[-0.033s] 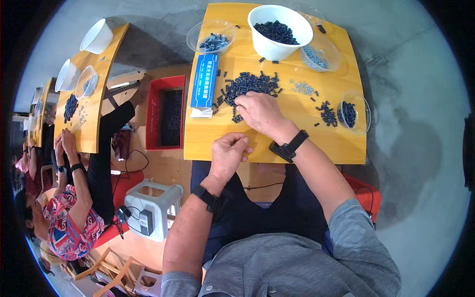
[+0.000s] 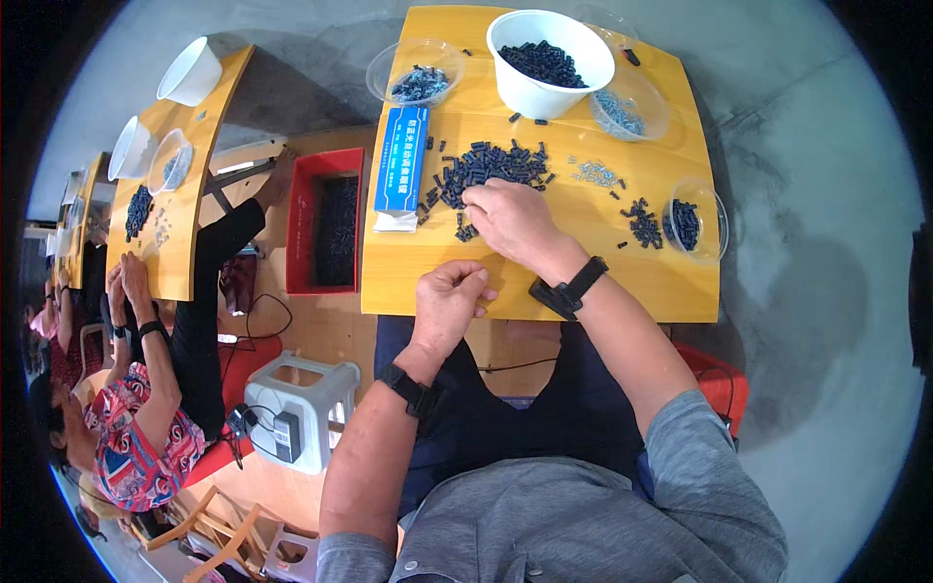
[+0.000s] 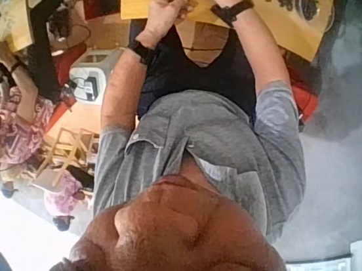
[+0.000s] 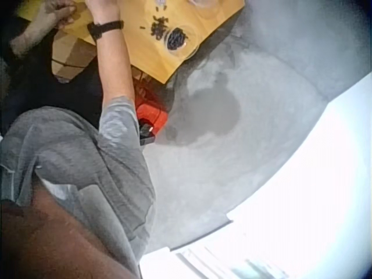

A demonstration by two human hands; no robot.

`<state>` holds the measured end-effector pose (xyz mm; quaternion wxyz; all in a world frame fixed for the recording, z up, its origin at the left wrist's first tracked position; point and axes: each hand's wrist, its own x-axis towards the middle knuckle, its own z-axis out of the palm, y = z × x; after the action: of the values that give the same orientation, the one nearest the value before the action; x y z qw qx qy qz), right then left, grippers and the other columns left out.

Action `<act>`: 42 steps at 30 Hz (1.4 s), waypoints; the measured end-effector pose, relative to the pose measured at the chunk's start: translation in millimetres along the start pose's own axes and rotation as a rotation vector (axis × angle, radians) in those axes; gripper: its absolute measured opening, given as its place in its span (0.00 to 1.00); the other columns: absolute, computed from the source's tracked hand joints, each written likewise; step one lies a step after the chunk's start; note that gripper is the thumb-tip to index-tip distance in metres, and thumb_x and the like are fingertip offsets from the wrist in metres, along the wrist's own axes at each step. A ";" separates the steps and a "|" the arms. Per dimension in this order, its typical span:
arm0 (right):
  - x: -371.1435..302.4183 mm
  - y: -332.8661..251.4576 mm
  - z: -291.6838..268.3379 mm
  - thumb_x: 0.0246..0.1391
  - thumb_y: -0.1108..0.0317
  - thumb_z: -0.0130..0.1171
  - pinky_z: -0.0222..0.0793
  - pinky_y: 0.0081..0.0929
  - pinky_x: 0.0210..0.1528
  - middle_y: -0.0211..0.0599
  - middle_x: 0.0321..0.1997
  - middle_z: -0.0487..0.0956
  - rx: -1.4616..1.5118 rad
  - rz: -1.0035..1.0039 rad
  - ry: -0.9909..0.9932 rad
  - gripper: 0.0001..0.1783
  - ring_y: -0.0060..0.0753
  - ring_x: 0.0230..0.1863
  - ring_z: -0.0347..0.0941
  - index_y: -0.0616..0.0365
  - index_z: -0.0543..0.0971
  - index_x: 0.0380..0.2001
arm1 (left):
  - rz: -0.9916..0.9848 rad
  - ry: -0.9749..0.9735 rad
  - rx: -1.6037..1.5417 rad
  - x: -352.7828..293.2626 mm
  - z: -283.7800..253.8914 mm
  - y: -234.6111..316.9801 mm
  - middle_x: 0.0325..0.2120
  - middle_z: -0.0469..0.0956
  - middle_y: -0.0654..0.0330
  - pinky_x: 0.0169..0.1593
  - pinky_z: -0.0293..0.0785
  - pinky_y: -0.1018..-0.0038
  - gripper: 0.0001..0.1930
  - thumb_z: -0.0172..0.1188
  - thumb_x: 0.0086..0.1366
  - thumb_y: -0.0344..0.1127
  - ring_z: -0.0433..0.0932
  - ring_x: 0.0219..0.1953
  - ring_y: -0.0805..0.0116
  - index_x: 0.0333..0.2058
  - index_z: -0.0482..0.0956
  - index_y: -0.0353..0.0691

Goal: Sorting small black plastic components at a workstation.

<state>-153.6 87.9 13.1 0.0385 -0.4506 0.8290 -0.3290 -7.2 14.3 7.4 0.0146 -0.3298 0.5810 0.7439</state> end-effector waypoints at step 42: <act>-59.6 44.1 -62.5 0.51 0.73 0.52 0.70 0.40 0.35 0.50 0.28 0.76 0.196 0.226 0.182 0.05 0.51 0.32 0.74 0.61 0.77 0.28 | -0.125 -0.155 -0.094 -8.7 2.6 4.8 0.25 0.77 0.61 0.28 0.73 0.81 0.09 0.58 0.62 0.29 0.76 0.22 0.75 0.38 0.77 0.30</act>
<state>-172.7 182.5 22.4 0.0437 -0.3168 0.8385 -0.4412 -3.6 18.2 16.2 0.0905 -0.3071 0.5208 0.7914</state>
